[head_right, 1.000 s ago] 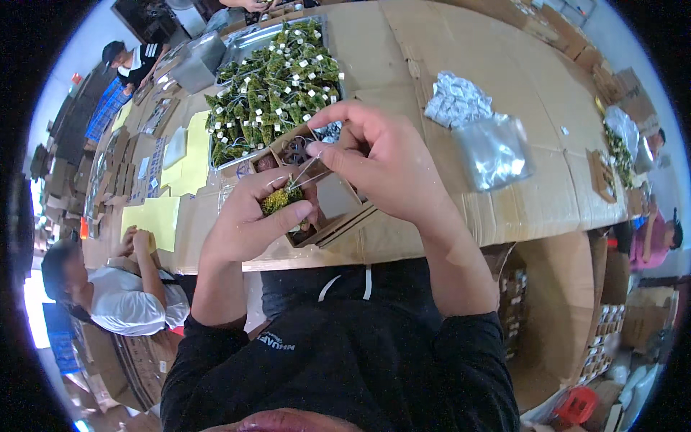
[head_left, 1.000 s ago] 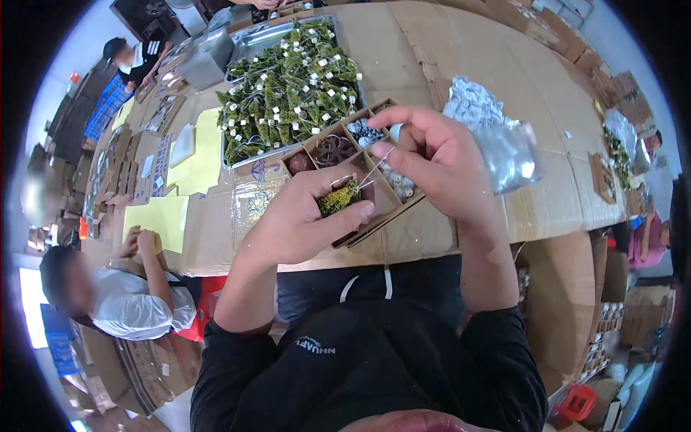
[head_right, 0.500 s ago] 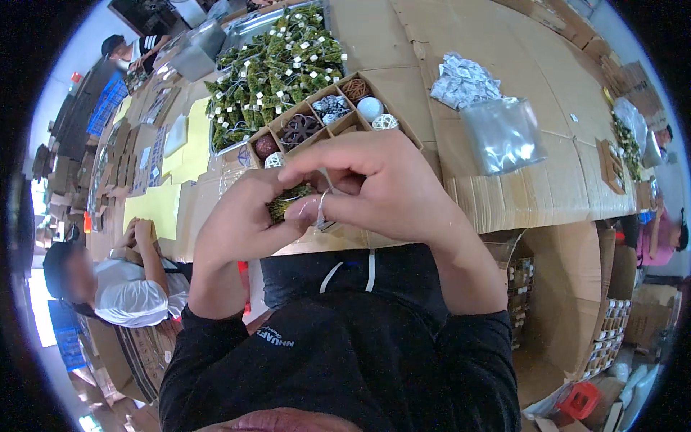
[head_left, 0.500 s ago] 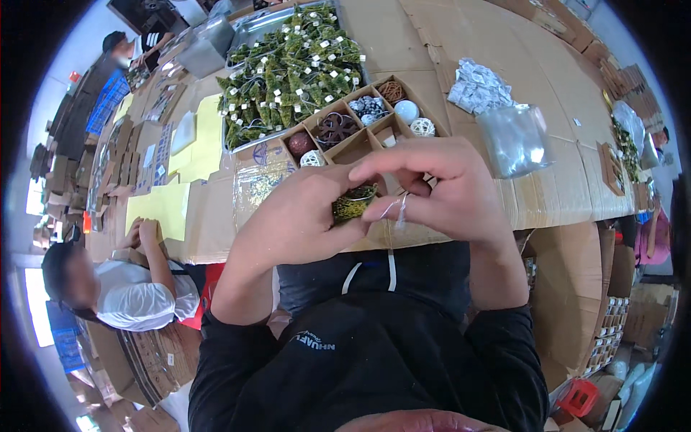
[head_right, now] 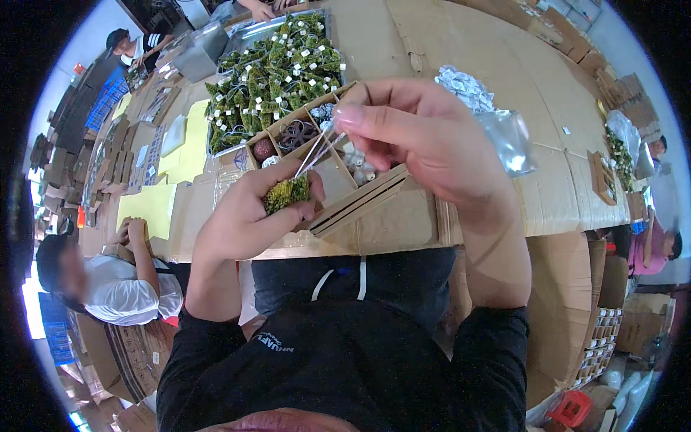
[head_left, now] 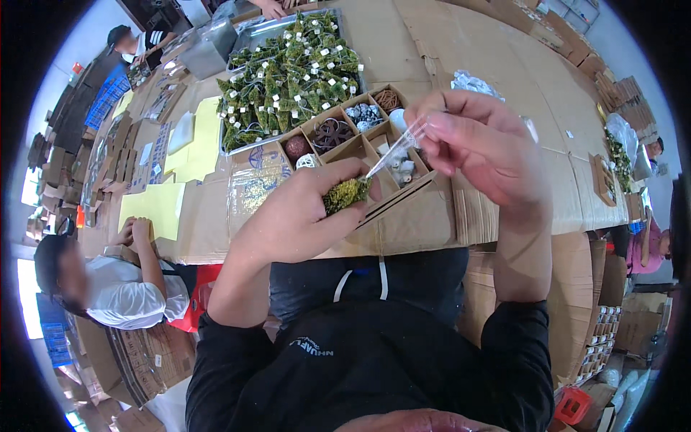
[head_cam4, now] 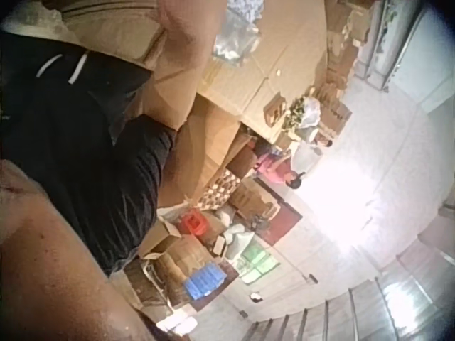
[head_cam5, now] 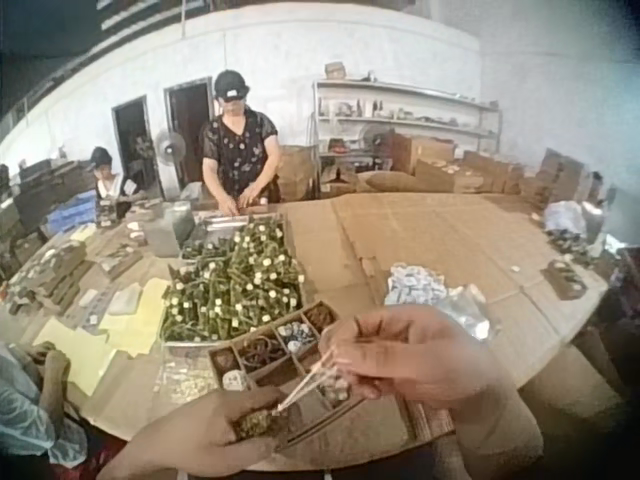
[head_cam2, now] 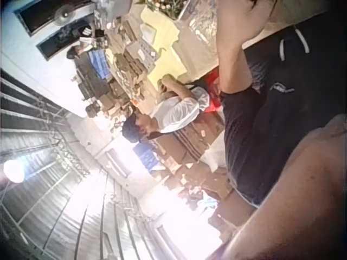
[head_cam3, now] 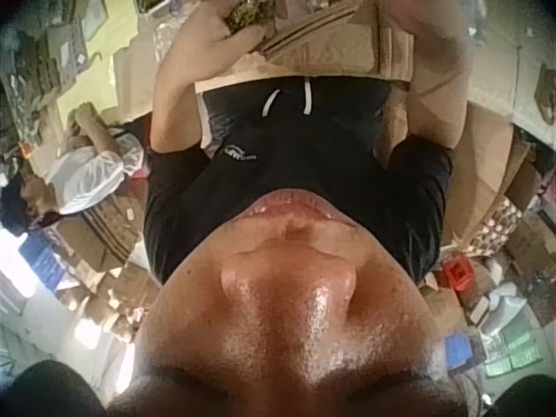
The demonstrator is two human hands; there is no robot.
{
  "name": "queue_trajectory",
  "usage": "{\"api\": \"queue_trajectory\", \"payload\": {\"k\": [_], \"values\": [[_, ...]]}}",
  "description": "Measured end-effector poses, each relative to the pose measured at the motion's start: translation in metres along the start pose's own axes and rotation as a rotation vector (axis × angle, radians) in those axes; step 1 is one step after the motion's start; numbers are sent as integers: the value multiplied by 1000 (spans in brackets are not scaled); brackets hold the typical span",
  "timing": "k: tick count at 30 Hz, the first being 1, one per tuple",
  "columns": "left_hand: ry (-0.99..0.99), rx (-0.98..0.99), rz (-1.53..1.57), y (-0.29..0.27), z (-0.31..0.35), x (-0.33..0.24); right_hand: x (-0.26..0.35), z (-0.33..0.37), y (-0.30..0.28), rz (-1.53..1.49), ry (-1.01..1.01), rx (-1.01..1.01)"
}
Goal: Packing various decorative items such as balls, greenery sprigs, and pine cones into a partitioned wooden gift box.
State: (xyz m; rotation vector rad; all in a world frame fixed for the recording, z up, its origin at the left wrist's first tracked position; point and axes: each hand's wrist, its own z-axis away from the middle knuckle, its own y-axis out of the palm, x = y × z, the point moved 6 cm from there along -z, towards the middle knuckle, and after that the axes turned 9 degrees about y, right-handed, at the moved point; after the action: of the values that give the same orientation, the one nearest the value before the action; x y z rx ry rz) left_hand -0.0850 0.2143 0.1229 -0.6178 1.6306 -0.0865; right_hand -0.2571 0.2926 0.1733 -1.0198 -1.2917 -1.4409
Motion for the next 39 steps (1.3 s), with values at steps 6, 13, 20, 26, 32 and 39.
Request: {"api": "queue_trajectory", "payload": {"k": [6, 13, 20, 26, 32, 39], "values": [[93, -378, 1188, 20, 3, 6, 37, 31, 59, 1163, -1044, -308], [214, -595, 940, 18, -15, 7, -42, 40, 68, 1102, -983, -414], [483, -646, -653, 28, -17, -16, -57, 27, 42, 554, -465, -608], [404, -726, -867, 32, -21, -8, -44, -9, 17, 751, -452, -529], [425, -668, -908, 47, 13, -8, -28, -78, -1, 1096, -390, 227], [247, -181, -859, 56, 6, 11, -63, -108, 18, 1204, -123, 562]]}}
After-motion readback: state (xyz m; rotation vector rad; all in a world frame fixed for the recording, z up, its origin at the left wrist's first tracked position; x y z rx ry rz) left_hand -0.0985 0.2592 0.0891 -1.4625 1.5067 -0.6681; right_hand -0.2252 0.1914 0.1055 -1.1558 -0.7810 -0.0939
